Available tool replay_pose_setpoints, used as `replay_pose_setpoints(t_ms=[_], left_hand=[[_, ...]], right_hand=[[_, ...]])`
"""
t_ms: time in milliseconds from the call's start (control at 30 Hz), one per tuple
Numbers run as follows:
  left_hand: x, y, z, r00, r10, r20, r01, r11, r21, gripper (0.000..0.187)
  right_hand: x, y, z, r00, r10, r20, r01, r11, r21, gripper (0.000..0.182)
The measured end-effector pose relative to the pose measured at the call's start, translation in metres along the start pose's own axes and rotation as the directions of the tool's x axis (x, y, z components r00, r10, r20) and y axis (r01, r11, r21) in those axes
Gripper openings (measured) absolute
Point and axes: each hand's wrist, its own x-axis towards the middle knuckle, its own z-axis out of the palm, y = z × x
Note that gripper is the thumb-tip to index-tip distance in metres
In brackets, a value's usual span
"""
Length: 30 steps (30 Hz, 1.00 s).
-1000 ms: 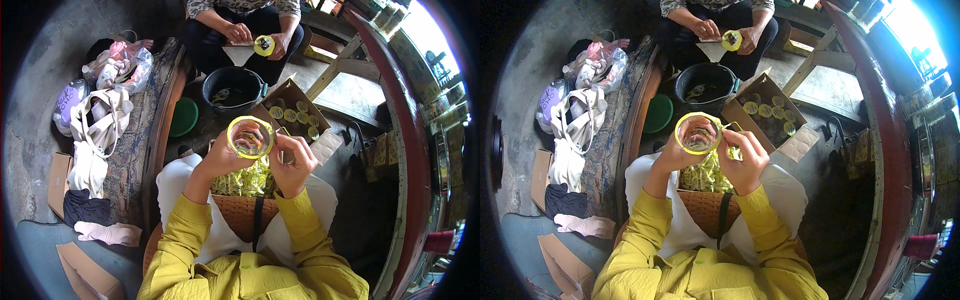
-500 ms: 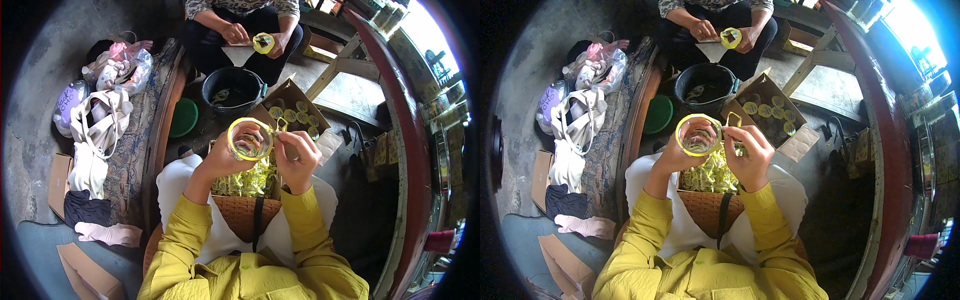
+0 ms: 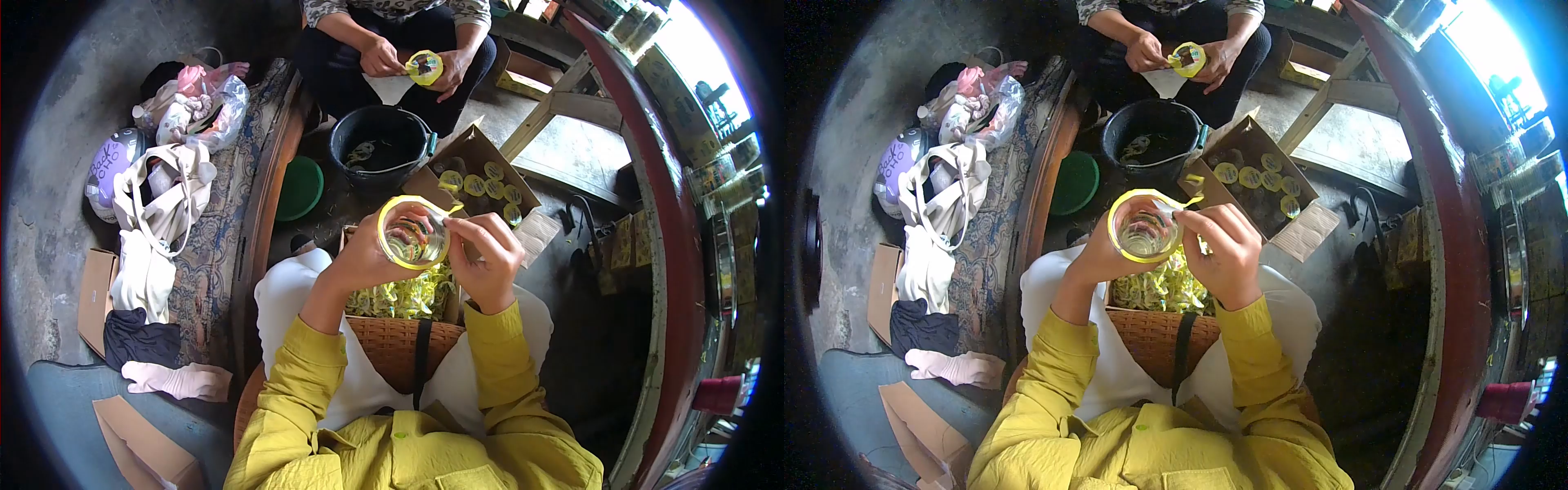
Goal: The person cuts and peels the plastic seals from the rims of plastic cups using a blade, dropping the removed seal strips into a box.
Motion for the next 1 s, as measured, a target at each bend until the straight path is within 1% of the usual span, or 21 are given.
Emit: replay_pose_setpoints(t_ms=[100,167,267,300,400,500,600,700,767,833,933,1000], left_hand=[[0.0,-0.009,0.002,0.999,0.032,-0.008,-0.033,0.993,-0.116,0.063],[0.0,-0.011,0.002,0.998,0.059,-0.022,-0.061,0.993,-0.103,0.063],[0.001,-0.011,0.002,0.993,0.111,-0.034,-0.113,0.991,-0.065,0.063],[0.001,-0.01,0.002,0.991,0.13,-0.035,-0.132,0.99,-0.05,0.064],[0.002,-0.018,0.001,0.979,0.196,-0.062,-0.202,0.975,-0.095,0.067],[0.0,-0.018,-0.003,0.989,0.146,-0.02,-0.147,0.988,-0.049,0.069],[0.0,-0.021,-0.004,0.99,0.139,0.009,-0.137,0.984,-0.114,0.07],[-0.002,-0.018,0.003,0.99,0.136,0.04,-0.132,0.987,-0.087,0.071],[-0.002,-0.013,0.003,0.993,0.12,0.024,-0.116,0.987,-0.11,0.068],[0.001,-0.013,0.002,0.992,0.122,0.017,-0.118,0.982,-0.146,0.066],[0.005,-0.011,0.001,0.988,0.15,-0.019,-0.151,0.983,-0.106,0.064],[0.003,-0.015,0.0,0.996,0.083,-0.037,-0.087,0.986,-0.145,0.065]], right_hand=[[0.0,-0.004,0.001,0.99,0.136,-0.029,-0.131,0.983,0.131,0.022],[0.003,-0.009,-0.001,0.974,0.225,-0.014,-0.217,0.955,0.203,0.021],[0.003,-0.013,0.001,0.964,0.265,-0.028,-0.25,0.937,0.243,0.021],[0.003,-0.013,0.001,0.963,0.269,-0.024,-0.255,0.934,0.25,0.021],[0.001,-0.013,0.001,0.961,0.274,-0.021,-0.26,0.931,0.257,0.022],[0.0,-0.014,0.003,0.966,0.257,-0.041,-0.241,0.942,0.233,0.022],[-0.002,-0.014,0.004,0.968,0.244,-0.062,-0.226,0.951,0.209,0.023],[-0.001,-0.012,0.004,0.963,0.262,-0.06,-0.242,0.943,0.228,0.023],[-0.002,-0.01,0.001,0.957,0.288,-0.029,-0.269,0.924,0.271,0.023],[-0.002,-0.01,0.001,0.952,0.302,-0.045,-0.277,0.917,0.287,0.023],[-0.001,-0.012,0.001,0.952,0.297,-0.077,-0.268,0.927,0.262,0.023],[-0.002,-0.013,0.003,0.956,0.271,-0.113,-0.241,0.944,0.226,0.023]])
